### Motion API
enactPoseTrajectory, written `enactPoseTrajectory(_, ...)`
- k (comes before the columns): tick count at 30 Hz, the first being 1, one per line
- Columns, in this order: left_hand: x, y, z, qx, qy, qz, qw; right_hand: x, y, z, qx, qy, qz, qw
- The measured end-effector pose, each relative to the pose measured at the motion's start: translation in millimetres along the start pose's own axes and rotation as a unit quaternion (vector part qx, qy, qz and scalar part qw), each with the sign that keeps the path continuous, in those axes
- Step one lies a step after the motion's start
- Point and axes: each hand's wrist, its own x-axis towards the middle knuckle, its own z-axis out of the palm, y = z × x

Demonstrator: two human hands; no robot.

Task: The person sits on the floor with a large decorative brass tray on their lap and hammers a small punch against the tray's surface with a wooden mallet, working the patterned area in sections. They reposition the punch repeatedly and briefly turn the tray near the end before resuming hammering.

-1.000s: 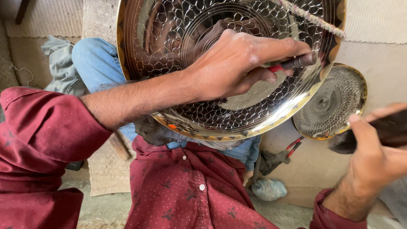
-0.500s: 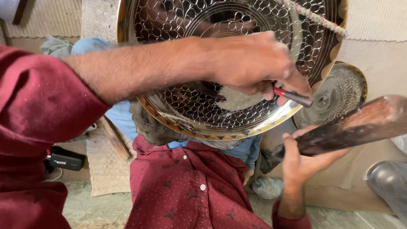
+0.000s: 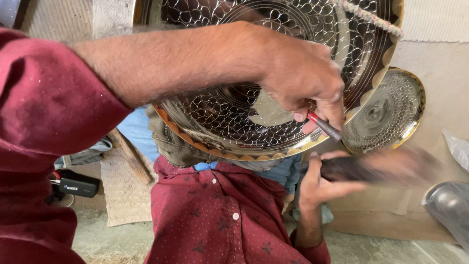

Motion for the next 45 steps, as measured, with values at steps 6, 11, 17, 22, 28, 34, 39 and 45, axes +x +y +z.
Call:
enactPoseTrajectory(6,-33,8,10,0.042,0.188,-0.060,0.979,56,-15,-22,0.001,-0.096,-0.029,0.995)
enactPoseTrajectory(11,-45,20,30,0.050,0.360,-0.095,0.927,117,-44,-41,-0.019,-0.214,-0.038,0.976)
enactPoseTrajectory(17,-48,33,52,0.053,0.443,-0.170,0.879,171,-72,-40,-0.077,-0.305,-0.082,0.946)
enactPoseTrajectory(22,-49,43,61,0.064,0.501,-0.181,0.844,200,-82,-50,-0.175,-0.358,-0.108,0.911)
enactPoseTrajectory(28,-52,50,62,0.060,0.544,-0.185,0.816,209,-95,-50,-0.343,-0.337,-0.185,0.857)
enactPoseTrajectory(34,-51,40,55,0.009,0.525,-0.161,0.836,198,-96,-40,-0.133,-0.371,-0.116,0.912)
enactPoseTrajectory(39,-50,23,47,0.050,0.424,-0.110,0.898,170,-70,-52,-0.172,-0.267,-0.152,0.936)
enactPoseTrajectory(45,-50,13,46,0.038,0.390,-0.082,0.916,135,-44,-73,0.004,-0.101,-0.036,0.994)
